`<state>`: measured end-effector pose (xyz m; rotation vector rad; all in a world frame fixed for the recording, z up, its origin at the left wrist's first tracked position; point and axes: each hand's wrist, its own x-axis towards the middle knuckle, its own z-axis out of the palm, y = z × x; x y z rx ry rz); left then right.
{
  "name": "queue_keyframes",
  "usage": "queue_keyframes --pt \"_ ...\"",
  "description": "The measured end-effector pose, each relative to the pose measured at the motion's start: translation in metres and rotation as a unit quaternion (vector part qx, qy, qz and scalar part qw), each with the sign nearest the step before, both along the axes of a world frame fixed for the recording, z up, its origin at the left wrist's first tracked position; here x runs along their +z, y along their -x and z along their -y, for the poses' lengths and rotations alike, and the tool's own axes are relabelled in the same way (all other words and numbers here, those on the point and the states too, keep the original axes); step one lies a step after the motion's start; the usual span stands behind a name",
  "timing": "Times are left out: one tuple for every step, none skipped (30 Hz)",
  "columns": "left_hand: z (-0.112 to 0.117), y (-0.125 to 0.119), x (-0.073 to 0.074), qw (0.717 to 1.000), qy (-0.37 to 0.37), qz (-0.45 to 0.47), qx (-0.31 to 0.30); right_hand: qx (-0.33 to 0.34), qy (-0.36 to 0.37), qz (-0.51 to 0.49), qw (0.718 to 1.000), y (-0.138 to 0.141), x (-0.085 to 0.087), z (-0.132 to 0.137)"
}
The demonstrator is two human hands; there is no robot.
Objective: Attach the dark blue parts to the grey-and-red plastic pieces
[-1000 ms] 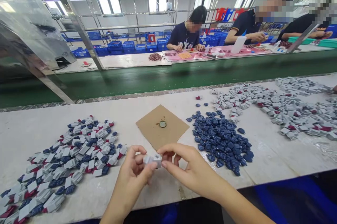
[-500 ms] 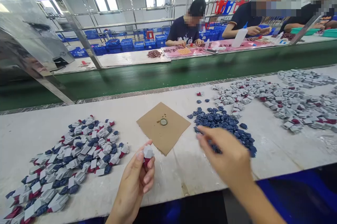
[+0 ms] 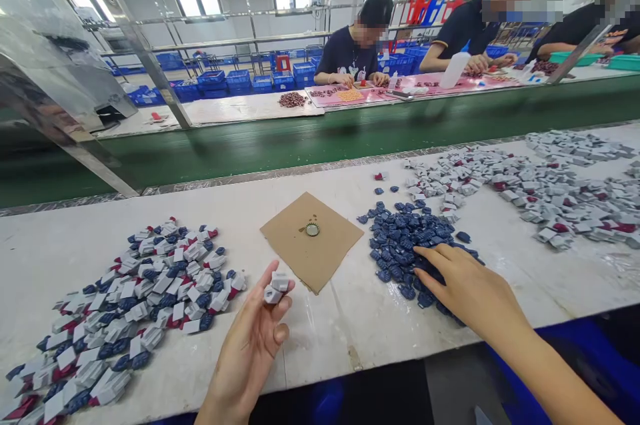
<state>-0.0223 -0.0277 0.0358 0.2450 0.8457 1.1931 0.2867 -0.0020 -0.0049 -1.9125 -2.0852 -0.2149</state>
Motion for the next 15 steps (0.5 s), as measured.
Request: queue_keyframes --pt "-0.001 0.000 -0.002 1.000 0.013 -0.008 0.016 0.019 0.009 0.022 1.000 -0.001 -0.001 -0.002" --pt "-0.002 0.001 -0.005 0.999 0.028 -0.016 0.034 0.034 0.015 0.050 0.998 -0.001 -0.001 -0.003" --pt "-0.002 0.001 -0.008 0.997 0.045 -0.021 0.052 0.047 0.019 0.071 0.996 -0.002 -0.002 -0.004" --pt "-0.003 0.001 -0.010 0.996 0.059 -0.026 0.066 0.056 0.019 0.076 0.995 -0.002 -0.002 -0.005" --pt "-0.003 0.001 -0.012 0.994 0.069 -0.029 0.078 0.064 0.022 0.074 0.995 -0.002 -0.002 -0.006" --pt "-0.002 0.001 -0.013 0.993 0.076 -0.031 0.087 0.067 0.026 0.069 0.995 -0.002 -0.001 -0.006" --pt "-0.002 0.001 -0.013 0.992 0.081 -0.032 0.092 0.068 0.031 0.061 0.995 -0.002 0.001 -0.007" --pt "-0.001 0.001 -0.012 0.991 0.085 -0.033 0.097 0.067 0.035 0.050 0.996 -0.001 0.004 -0.006" --pt "-0.001 0.002 -0.011 0.990 0.091 -0.031 0.102 0.065 0.036 0.033 0.997 0.000 0.007 -0.006" --pt "-0.001 0.003 -0.010 0.989 0.098 -0.027 0.105 0.061 0.033 0.011 0.998 0.002 0.011 -0.006" --pt "-0.001 0.004 -0.009 0.989 0.103 -0.021 0.103 0.055 0.027 -0.019 0.998 0.006 0.015 -0.005" --pt "-0.002 0.006 -0.009 0.989 0.107 -0.013 0.097 0.046 0.020 -0.057 0.997 0.010 0.019 -0.005" --pt "-0.002 0.007 -0.009 0.990 0.109 -0.005 0.091 0.037 0.017 -0.103 0.994 0.016 0.024 -0.005" --pt "-0.002 0.007 -0.010 0.990 0.109 0.003 0.085 0.031 0.021 -0.155 0.987 0.024 0.027 -0.006" --pt "-0.002 0.008 -0.012 0.991 0.105 0.010 0.082 0.032 0.038 -0.205 0.977 0.034 0.030 -0.007"
